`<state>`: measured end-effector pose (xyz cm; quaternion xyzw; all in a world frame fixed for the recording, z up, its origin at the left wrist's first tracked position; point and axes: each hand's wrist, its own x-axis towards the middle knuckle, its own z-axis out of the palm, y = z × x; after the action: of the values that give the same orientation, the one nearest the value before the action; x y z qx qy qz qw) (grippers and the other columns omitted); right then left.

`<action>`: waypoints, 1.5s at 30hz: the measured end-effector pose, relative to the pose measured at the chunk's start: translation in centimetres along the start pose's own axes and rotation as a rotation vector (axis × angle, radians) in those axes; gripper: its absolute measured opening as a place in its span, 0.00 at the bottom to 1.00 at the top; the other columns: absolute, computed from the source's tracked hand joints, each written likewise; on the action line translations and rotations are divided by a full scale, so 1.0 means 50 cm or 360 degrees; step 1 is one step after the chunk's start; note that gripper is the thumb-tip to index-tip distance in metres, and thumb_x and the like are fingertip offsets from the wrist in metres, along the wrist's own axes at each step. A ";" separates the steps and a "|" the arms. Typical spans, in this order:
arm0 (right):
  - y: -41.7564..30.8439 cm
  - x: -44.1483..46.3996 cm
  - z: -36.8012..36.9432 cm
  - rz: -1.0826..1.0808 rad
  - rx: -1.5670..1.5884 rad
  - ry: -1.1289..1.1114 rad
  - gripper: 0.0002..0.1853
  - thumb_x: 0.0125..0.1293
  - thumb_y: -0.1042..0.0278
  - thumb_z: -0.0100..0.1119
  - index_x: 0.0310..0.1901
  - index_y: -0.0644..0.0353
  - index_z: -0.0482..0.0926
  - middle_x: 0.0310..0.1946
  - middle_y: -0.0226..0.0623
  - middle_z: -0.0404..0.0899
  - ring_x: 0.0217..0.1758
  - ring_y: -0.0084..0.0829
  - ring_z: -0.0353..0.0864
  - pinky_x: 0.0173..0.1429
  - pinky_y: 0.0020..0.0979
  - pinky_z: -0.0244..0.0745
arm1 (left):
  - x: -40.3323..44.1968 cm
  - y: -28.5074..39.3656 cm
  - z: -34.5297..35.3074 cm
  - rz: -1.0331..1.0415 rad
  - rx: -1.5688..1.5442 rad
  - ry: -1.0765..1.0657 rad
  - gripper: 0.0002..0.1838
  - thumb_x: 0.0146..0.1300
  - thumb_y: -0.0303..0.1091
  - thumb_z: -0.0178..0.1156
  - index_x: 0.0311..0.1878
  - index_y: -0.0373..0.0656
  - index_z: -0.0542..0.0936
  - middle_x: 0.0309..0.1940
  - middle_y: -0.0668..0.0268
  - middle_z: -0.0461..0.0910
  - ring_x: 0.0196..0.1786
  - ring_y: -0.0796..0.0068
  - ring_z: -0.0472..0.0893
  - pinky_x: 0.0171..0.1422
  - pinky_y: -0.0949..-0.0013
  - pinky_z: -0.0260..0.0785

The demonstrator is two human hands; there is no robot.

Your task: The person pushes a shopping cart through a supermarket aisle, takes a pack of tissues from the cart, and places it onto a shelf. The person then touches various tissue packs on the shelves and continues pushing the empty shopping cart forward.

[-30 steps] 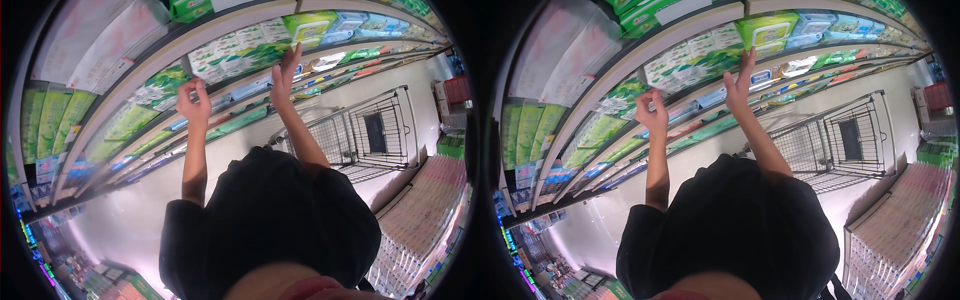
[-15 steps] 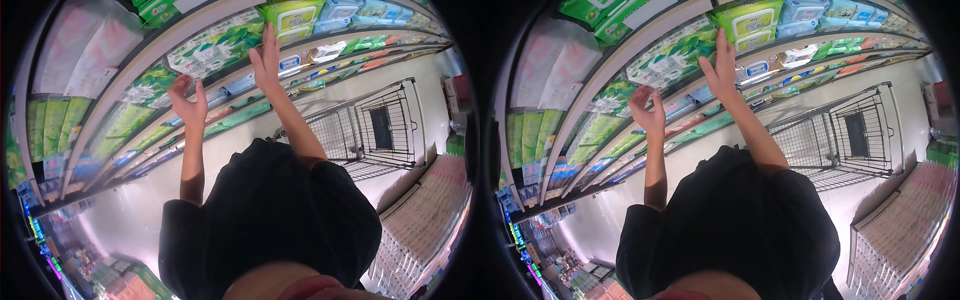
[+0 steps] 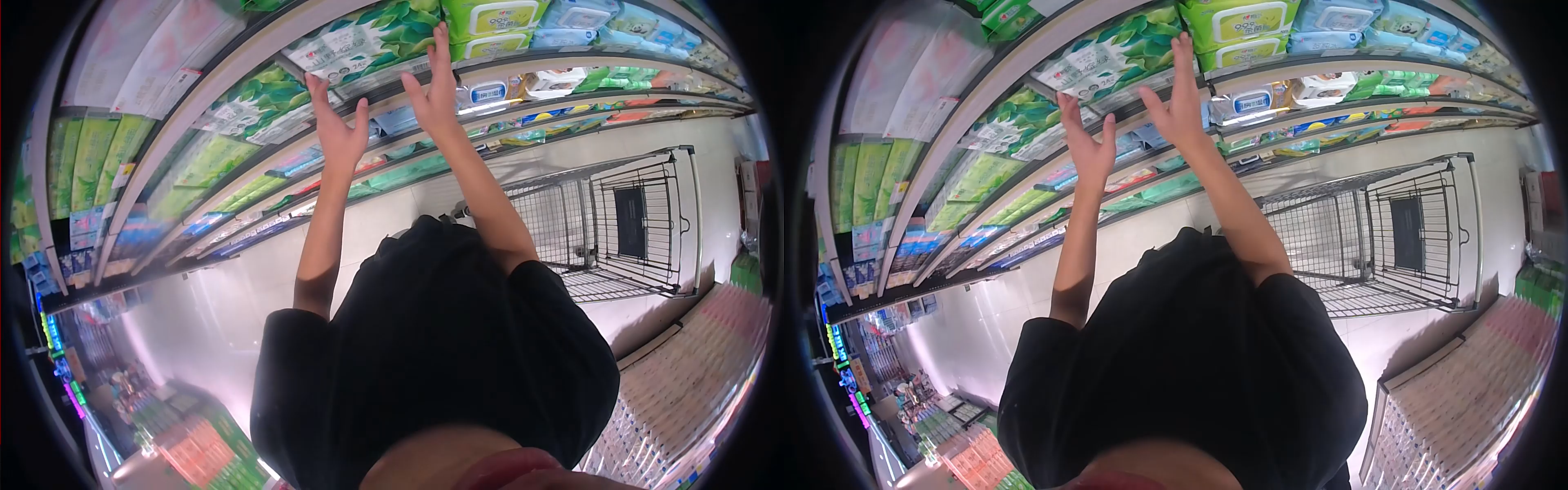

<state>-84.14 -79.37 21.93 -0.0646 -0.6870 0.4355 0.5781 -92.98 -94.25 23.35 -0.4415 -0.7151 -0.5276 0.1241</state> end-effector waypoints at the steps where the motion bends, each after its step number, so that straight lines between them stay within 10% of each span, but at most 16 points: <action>1: 0.001 -0.004 -0.001 0.0003 0.0011 -0.0013 0.42 0.64 0.58 0.61 0.71 0.71 0.50 0.73 0.61 0.47 0.78 0.56 0.45 0.75 0.46 0.48 | 0.000 -0.002 0.001 -0.0011 0.0020 -0.0033 0.34 0.59 0.27 0.62 0.65 0.30 0.57 0.74 0.39 0.43 0.77 0.46 0.49 0.77 0.55 0.48; 13: 0.046 0.003 0.009 -0.0127 -0.0061 -0.0123 0.39 0.65 0.64 0.60 0.71 0.70 0.51 0.75 0.52 0.45 0.78 0.44 0.48 0.76 0.43 0.49 | 0.018 -0.033 0.006 0.0032 0.0086 -0.0082 0.33 0.57 0.28 0.63 0.63 0.32 0.60 0.73 0.36 0.45 0.77 0.45 0.49 0.76 0.56 0.49; 15: 0.050 0.004 0.013 -0.0124 -0.0033 -0.0026 0.38 0.64 0.57 0.60 0.68 0.72 0.56 0.72 0.61 0.51 0.76 0.57 0.50 0.75 0.45 0.48 | 0.011 -0.029 0.001 0.0048 0.0190 -0.0078 0.31 0.58 0.28 0.63 0.62 0.32 0.61 0.73 0.37 0.48 0.76 0.44 0.51 0.75 0.56 0.51; 18: 0.013 0.004 -0.007 -0.0001 -0.0096 -0.0045 0.36 0.66 0.59 0.57 0.68 0.71 0.57 0.72 0.56 0.53 0.75 0.48 0.54 0.74 0.43 0.53 | -0.022 -0.010 -0.029 -0.0006 0.0086 0.0090 0.25 0.59 0.26 0.62 0.59 0.33 0.67 0.63 0.48 0.69 0.61 0.55 0.74 0.65 0.60 0.67; 26: -0.086 -0.066 0.069 0.0457 0.0318 -0.0358 0.21 0.68 0.62 0.54 0.58 0.66 0.70 0.60 0.48 0.73 0.62 0.42 0.72 0.64 0.36 0.65 | -0.039 -0.075 -0.261 -0.0427 0.0495 0.0747 0.26 0.59 0.29 0.61 0.60 0.33 0.66 0.58 0.51 0.69 0.60 0.58 0.69 0.63 0.60 0.61; 45: -0.102 -0.107 0.258 0.0472 0.0330 -0.0413 0.23 0.65 0.66 0.58 0.60 0.64 0.68 0.69 0.51 0.61 0.70 0.42 0.64 0.68 0.40 0.63 | 0.030 -0.165 -0.374 -0.0435 -0.0059 0.0466 0.33 0.61 0.29 0.61 0.67 0.41 0.59 0.55 0.44 0.76 0.59 0.60 0.74 0.66 0.62 0.59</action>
<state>-91.25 -92.40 22.04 -0.0484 -0.6903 0.5886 0.4180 -105.53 -110.09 26.72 -0.2612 -0.7327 -0.6112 0.1458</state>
